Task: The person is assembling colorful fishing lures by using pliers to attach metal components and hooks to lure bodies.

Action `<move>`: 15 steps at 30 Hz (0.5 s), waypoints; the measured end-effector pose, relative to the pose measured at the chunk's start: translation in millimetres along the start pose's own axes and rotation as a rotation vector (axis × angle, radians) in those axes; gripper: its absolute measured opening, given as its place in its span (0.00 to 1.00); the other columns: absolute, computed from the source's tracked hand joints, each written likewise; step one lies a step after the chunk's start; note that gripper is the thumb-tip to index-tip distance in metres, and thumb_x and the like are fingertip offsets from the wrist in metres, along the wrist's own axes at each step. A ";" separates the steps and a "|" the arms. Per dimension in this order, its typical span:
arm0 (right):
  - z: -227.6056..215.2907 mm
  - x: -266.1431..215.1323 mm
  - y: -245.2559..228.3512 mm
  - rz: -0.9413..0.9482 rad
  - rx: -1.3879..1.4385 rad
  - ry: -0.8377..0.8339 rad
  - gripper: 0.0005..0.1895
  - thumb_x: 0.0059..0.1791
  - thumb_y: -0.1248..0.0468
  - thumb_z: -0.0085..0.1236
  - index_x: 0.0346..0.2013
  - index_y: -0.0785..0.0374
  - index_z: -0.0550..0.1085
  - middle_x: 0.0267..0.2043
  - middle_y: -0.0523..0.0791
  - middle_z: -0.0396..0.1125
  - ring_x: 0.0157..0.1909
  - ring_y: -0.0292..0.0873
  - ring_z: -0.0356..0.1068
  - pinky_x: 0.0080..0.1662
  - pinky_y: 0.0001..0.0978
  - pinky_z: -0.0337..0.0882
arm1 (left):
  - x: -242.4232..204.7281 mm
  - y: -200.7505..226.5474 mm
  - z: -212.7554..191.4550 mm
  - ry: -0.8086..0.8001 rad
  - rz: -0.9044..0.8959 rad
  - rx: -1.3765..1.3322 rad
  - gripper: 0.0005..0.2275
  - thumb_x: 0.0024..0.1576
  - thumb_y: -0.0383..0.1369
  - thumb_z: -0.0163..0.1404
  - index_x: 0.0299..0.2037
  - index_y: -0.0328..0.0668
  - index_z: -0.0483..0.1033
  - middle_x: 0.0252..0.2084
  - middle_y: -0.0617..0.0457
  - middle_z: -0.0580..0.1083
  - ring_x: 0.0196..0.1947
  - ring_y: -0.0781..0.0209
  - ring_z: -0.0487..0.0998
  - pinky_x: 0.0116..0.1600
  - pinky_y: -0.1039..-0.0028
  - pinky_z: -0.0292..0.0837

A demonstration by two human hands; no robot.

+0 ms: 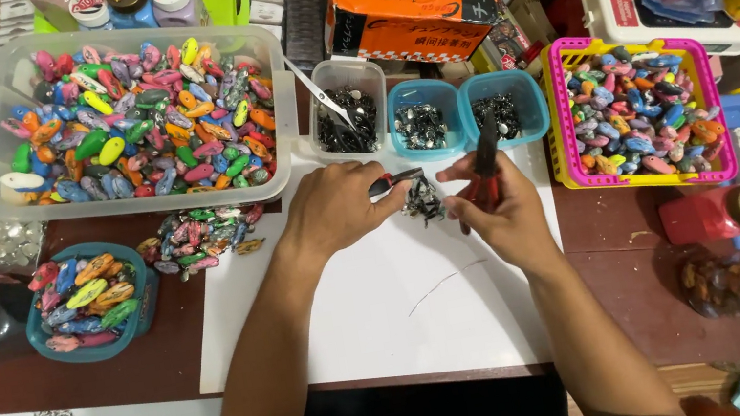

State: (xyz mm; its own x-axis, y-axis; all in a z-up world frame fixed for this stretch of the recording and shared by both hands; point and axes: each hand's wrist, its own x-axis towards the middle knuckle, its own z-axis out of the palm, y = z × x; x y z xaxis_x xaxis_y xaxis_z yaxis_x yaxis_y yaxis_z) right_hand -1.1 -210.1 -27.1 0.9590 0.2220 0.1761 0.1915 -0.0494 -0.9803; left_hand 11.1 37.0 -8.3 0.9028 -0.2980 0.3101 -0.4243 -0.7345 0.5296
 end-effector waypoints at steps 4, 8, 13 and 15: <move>15.9 2.8 20.7 0.027 0.072 0.021 0.26 0.43 0.80 0.66 0.53 0.68 0.67 0.45 0.56 0.74 0.31 0.41 0.75 0.28 0.25 0.75 | -1.1 -1.1 1.9 0.006 0.007 0.017 0.20 0.58 0.53 0.49 0.26 0.45 0.77 0.17 0.49 0.72 0.21 0.45 0.79 0.28 0.56 0.76; 17.6 -3.9 41.2 0.010 0.066 0.095 0.23 0.43 0.79 0.67 0.50 0.68 0.69 0.37 0.53 0.75 0.29 0.41 0.75 0.29 0.26 0.76 | -0.6 -1.5 4.6 -0.007 0.006 0.019 0.21 0.57 0.53 0.49 0.26 0.44 0.77 0.18 0.48 0.72 0.21 0.45 0.79 0.28 0.56 0.76; 20.6 -6.1 48.4 -0.012 0.055 0.085 0.26 0.41 0.79 0.69 0.50 0.66 0.68 0.41 0.54 0.75 0.28 0.40 0.74 0.26 0.26 0.75 | 0.1 -2.6 4.8 -0.032 -0.005 0.024 0.21 0.57 0.53 0.48 0.26 0.43 0.77 0.18 0.47 0.72 0.21 0.44 0.79 0.28 0.55 0.76; 23.2 -8.0 40.8 -0.041 -0.054 0.070 0.22 0.42 0.76 0.70 0.47 0.67 0.72 0.36 0.55 0.75 0.27 0.43 0.75 0.26 0.30 0.76 | 0.0 1.7 3.5 -0.031 -0.017 -0.004 0.21 0.57 0.52 0.49 0.24 0.43 0.76 0.17 0.46 0.72 0.20 0.43 0.78 0.28 0.55 0.75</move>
State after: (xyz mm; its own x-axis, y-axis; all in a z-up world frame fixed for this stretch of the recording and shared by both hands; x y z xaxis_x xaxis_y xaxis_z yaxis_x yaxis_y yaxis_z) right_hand -5.9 -191.4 -70.5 0.9622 0.1560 0.2234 0.2397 -0.0947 -0.9662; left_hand 10.6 33.6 -10.1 0.9115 -0.3047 0.2762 -0.4093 -0.7372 0.5376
